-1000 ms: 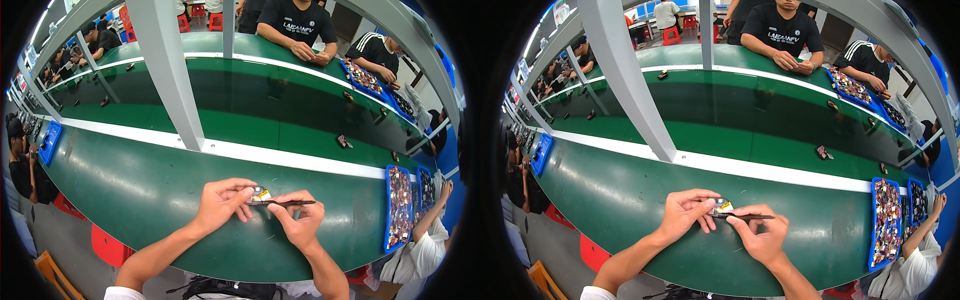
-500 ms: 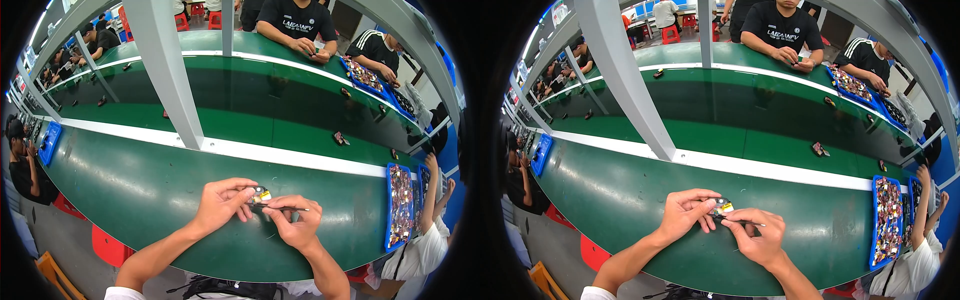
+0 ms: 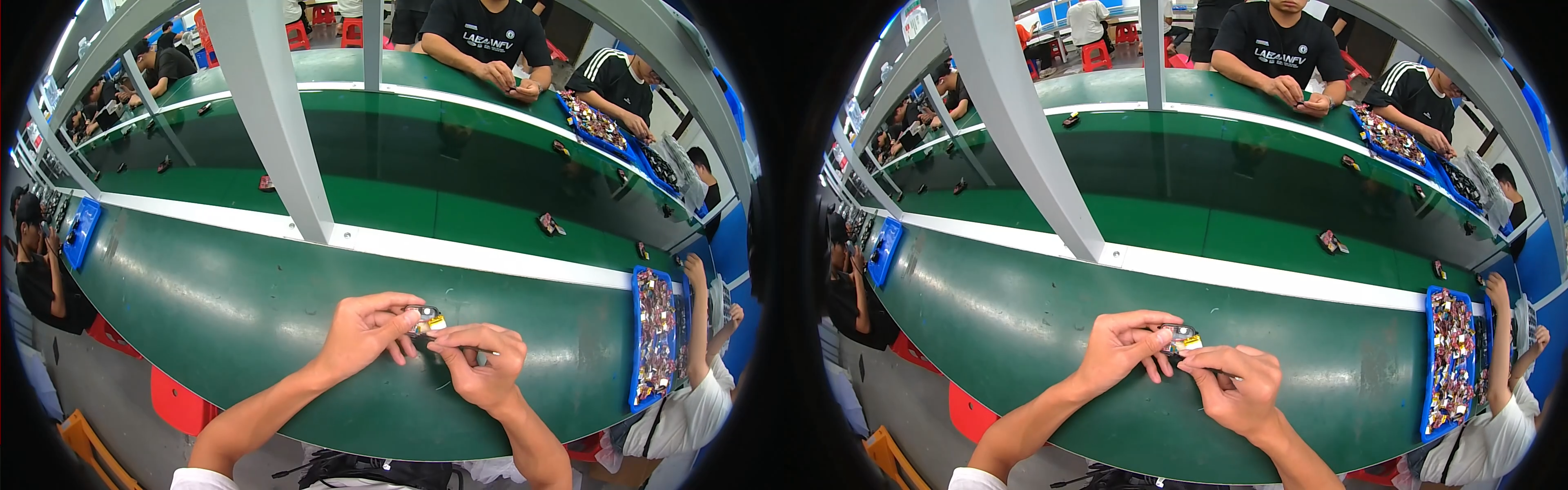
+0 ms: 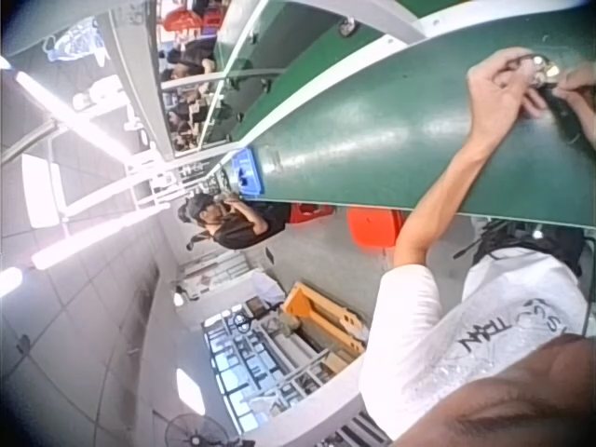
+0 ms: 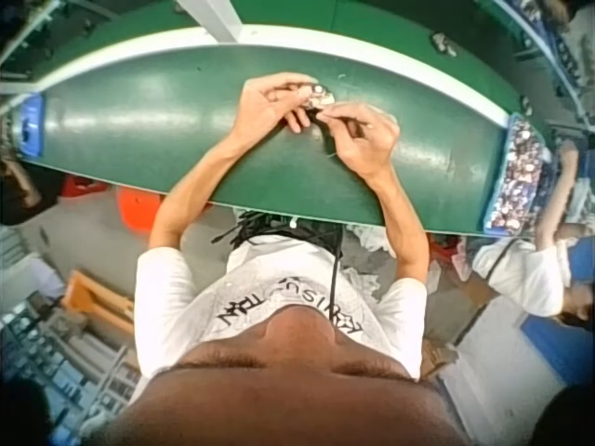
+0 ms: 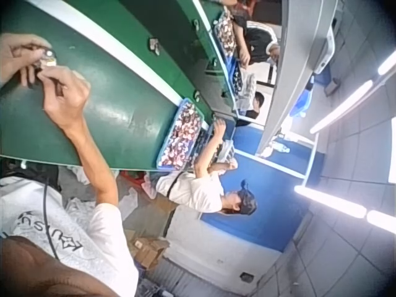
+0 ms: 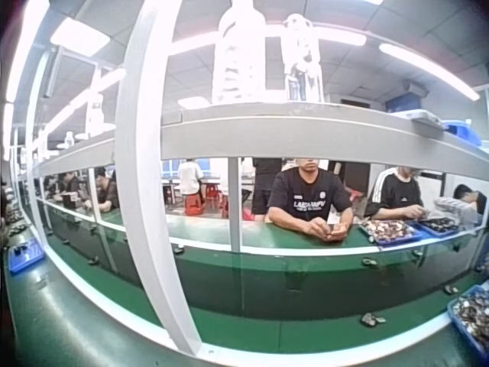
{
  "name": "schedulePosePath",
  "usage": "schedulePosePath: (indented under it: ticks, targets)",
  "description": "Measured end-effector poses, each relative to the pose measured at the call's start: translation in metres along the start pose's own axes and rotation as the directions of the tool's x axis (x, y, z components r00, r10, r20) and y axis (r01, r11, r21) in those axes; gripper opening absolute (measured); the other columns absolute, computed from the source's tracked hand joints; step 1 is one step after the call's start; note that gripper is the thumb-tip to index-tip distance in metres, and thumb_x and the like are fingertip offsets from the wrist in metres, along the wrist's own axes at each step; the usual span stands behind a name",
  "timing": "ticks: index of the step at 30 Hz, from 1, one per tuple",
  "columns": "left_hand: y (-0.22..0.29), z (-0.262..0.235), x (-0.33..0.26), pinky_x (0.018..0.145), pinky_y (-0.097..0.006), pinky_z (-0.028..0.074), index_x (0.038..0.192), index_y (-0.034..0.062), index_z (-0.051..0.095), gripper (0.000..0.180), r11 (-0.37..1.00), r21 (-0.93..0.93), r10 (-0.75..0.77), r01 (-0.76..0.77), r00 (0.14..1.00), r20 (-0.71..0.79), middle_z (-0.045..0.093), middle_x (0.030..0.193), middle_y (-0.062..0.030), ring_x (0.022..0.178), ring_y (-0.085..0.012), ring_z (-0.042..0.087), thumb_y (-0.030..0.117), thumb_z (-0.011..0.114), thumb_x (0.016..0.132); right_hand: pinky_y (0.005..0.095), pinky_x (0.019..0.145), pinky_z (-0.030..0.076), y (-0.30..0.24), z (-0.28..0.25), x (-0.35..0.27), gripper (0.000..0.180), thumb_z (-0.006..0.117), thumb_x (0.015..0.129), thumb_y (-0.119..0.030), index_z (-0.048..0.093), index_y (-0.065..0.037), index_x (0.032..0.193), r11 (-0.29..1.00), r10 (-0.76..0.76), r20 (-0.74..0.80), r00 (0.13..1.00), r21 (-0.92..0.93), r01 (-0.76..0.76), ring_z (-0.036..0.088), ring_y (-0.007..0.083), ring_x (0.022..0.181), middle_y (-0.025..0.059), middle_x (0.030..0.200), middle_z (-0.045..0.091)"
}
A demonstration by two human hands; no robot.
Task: Assemble small electronic circuit boards or components on a production line.
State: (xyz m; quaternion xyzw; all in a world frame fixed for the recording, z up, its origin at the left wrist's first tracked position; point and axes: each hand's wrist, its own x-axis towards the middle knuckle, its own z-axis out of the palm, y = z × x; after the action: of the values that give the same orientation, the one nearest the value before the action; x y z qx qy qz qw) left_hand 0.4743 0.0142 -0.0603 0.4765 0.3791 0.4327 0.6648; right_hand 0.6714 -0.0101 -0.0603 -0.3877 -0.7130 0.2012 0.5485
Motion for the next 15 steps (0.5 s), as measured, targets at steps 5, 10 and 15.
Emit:
schedulePosePath:
  ticks: [5,10,15]
  targets:
    - [-0.001,-0.001,-0.004,0.055,-0.026,0.058,0.122,-0.0087,0.064,0.028,0.997,0.072,-0.007,0.009,1.000,-0.029,0.073,0.086,-0.0139,0.066,-0.0154,0.070,0.004,0.065,0.097,0.0231,0.044,0.034,-0.005,0.004,0.002,0.018,0.080,0.071,0.006,0.074,-0.010,0.078,0.993,-0.084,0.008,0.996,-0.084,0.084,0.052,0.0087,0.043,0.0033,0.078,0.077]
    - [-0.018,0.005,-0.008,0.052,-0.025,0.055,0.121,-0.0030,0.065,0.026,0.997,0.037,0.070,-0.067,0.995,-0.076,0.072,0.089,-0.0105,0.062,-0.0107,0.067,0.009,0.066,0.098,0.0232,0.045,0.038,-0.004,0.005,-0.002,0.019,0.079,0.070,0.007,0.075,-0.009,0.081,0.952,-0.236,0.014,0.972,-0.196,0.234,0.065,0.0122,0.053,0.0052,0.079,0.076]
    - [-0.031,0.014,0.004,0.044,-0.025,0.049,0.110,-0.0048,0.062,0.016,0.993,-0.035,0.109,-0.111,0.993,-0.052,0.067,0.081,-0.0092,0.051,-0.0109,0.062,0.006,0.062,0.097,0.0259,0.060,0.053,0.003,-0.014,-0.022,0.014,0.074,0.080,0.011,0.071,0.002,0.091,0.986,-0.120,0.093,0.988,-0.102,0.129,0.070,0.0226,0.073,0.0160,0.089,0.073]
